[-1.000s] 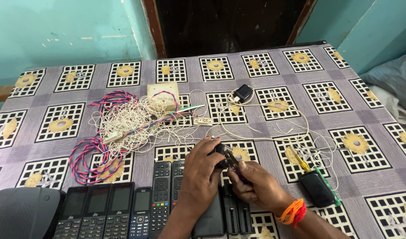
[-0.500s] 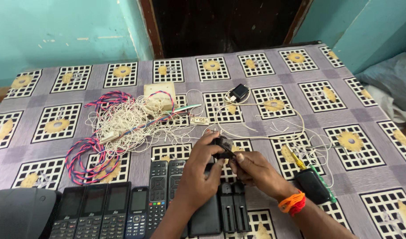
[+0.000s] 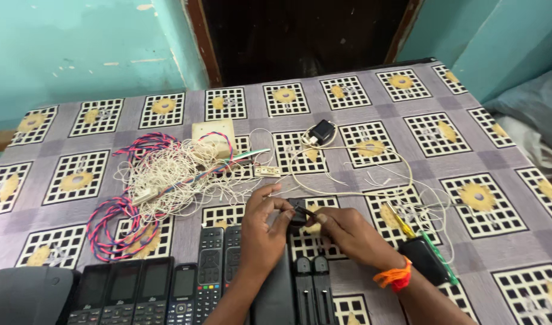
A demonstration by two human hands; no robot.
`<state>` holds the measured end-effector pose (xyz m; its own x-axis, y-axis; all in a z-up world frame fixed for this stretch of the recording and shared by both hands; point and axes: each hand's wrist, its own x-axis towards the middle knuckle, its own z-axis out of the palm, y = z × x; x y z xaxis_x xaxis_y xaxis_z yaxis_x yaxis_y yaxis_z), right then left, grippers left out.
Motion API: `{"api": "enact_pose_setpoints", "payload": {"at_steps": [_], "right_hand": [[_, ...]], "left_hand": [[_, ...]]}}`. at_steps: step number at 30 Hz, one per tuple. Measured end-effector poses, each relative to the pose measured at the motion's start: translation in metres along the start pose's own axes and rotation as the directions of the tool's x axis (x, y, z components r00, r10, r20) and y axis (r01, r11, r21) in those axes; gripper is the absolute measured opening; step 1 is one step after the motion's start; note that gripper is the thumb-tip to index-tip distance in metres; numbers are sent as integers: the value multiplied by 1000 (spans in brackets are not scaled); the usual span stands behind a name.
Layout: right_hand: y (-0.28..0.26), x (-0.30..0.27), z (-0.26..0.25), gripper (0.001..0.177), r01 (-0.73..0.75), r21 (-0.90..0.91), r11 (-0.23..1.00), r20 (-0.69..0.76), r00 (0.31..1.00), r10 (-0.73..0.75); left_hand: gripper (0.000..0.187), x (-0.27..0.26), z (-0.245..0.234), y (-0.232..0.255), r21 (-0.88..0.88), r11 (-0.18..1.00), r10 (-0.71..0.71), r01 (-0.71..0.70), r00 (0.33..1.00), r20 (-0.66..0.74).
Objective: The person disassembles a black phone charger, removes its internal components, and uses a screwdriver to adjust or clean the prongs. They handle the charger and its parts one at a time on a table with other electronics.
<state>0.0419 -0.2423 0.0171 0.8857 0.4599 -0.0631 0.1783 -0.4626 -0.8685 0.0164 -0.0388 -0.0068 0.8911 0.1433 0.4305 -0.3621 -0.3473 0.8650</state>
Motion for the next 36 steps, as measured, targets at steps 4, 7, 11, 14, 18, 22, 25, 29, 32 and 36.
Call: {"api": "enact_pose_setpoints", "payload": {"at_steps": [4, 7, 11, 14, 18, 22, 25, 29, 32, 36], "right_hand": [[-15, -10, -12, 24, 294, -218, 930, -128, 936, -326], [-20, -12, -13, 23, 323, -460, 827, -204, 868, -452], [-14, -8, -5, 22, 301, -597, 744, -250, 811, -529], [-11, -5, 3, 20, 323, -584, 745, -216, 823, -525], [-6, -5, 13, 32, 256, -394, 883, -294, 875, -385], [0, 1, 16, 42, 272, -213, 939, -269, 907, -324], [7, 3, 15, 42, 338, -182, 924, -233, 898, -374], [14, 8, 12, 42, 323, -96, 942, -164, 928, -335], [15, 6, 11, 41, 405, -106, 908, -168, 893, -418], [14, 7, 13, 41, 346, -106, 932, -191, 913, -361]], "left_hand": [[4, -2, -3, -3, -49, 997, 60, -62, 997, -37], [4, -6, -3, -6, -103, 994, 21, -25, 999, -37], [7, -10, 0, -8, -186, 976, -117, 112, 993, -14], [7, -10, 1, -8, -194, 970, -155, 149, 988, -16], [9, -12, 1, -5, -88, 983, -161, 159, 987, -12], [7, -14, 4, -4, -123, 971, -196, 203, 978, 71], [3, -15, 3, -8, -125, 975, -172, 184, 980, 102], [3, -14, 0, -11, -84, 992, -82, 95, 986, 147], [6, -13, -2, -12, -149, 984, -69, 97, 980, 186], [6, -13, -1, -15, -242, 958, -103, 154, 972, 214]]}}
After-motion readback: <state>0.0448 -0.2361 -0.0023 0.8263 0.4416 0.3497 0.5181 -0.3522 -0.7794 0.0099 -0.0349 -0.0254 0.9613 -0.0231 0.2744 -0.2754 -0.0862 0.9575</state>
